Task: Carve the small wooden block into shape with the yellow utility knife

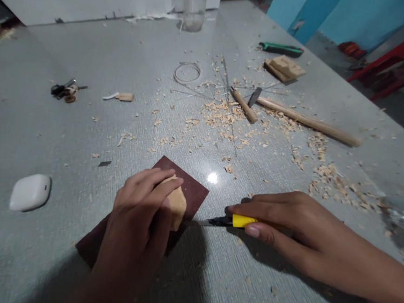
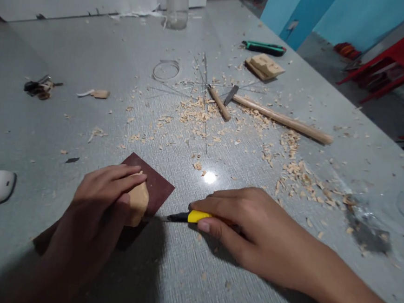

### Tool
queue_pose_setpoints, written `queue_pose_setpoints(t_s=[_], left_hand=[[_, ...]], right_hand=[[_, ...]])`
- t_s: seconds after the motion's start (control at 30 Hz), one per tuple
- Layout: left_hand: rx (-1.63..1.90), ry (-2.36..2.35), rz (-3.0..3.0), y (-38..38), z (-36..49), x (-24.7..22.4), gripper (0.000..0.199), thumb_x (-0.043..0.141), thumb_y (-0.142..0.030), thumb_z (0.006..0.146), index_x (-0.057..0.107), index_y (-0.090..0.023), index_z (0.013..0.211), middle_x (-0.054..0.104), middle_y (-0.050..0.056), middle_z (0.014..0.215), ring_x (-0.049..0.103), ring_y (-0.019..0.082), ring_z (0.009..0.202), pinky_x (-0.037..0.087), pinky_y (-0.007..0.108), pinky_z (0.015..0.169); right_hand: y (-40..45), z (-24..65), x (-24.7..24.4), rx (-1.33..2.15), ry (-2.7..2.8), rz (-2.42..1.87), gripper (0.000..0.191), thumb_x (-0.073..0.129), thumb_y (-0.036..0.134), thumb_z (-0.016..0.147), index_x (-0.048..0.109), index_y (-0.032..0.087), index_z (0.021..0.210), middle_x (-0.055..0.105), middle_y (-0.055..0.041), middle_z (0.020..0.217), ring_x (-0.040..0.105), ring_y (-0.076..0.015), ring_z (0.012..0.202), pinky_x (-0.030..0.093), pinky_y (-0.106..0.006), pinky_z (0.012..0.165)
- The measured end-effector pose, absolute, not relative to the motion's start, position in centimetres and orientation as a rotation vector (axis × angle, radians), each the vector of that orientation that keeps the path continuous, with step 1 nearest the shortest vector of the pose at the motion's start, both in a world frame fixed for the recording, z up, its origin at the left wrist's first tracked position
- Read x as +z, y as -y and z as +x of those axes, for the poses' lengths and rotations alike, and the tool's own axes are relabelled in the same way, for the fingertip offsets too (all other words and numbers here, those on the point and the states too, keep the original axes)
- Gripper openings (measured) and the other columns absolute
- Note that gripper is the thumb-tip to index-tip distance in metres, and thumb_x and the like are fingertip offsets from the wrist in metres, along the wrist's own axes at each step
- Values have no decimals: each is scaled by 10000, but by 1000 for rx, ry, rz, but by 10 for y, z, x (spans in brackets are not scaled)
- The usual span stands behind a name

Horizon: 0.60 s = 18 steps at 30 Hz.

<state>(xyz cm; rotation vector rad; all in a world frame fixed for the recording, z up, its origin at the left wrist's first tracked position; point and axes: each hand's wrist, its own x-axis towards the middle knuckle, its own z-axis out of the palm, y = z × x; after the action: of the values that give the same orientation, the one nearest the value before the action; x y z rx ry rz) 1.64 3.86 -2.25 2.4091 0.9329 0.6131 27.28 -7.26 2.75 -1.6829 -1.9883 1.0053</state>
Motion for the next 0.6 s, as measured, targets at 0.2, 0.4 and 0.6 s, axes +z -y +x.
queue_pose_setpoints(t_s=[0.2, 0.4, 0.6], left_hand=[[673, -1244, 2339, -35, 18, -24, 342, 533, -199, 950, 711, -213, 1241, 575, 111, 1144, 512, 298, 1108, 464, 527, 994], [588, -1104, 2432, -30, 21, -19, 370, 509, -107, 861, 691, -190, 1172, 591, 109, 1222, 512, 302, 1143, 449, 521, 1003], [574, -1057, 2505, -25, 23, -17, 202, 543, -148, 829, 615, -190, 1013, 614, 109, 1178, 531, 314, 1113, 447, 508, 964]], right_hand=[[75, 275, 30, 804, 2007, -1782, 332, 480, 343, 1076, 711, 214, 1277, 771, -86, 1060, 720, -211, 898, 501, -309, 766], [76, 279, 29, 427, 1767, -1942, 383, 473, 427, 1060, 752, 205, 1200, 796, -93, 1069, 730, -237, 845, 503, -332, 722], [75, 268, 19, 394, 1659, -1954, 333, 530, 373, 1026, 738, 202, 1223, 792, -80, 1125, 726, -259, 963, 510, -369, 816]])
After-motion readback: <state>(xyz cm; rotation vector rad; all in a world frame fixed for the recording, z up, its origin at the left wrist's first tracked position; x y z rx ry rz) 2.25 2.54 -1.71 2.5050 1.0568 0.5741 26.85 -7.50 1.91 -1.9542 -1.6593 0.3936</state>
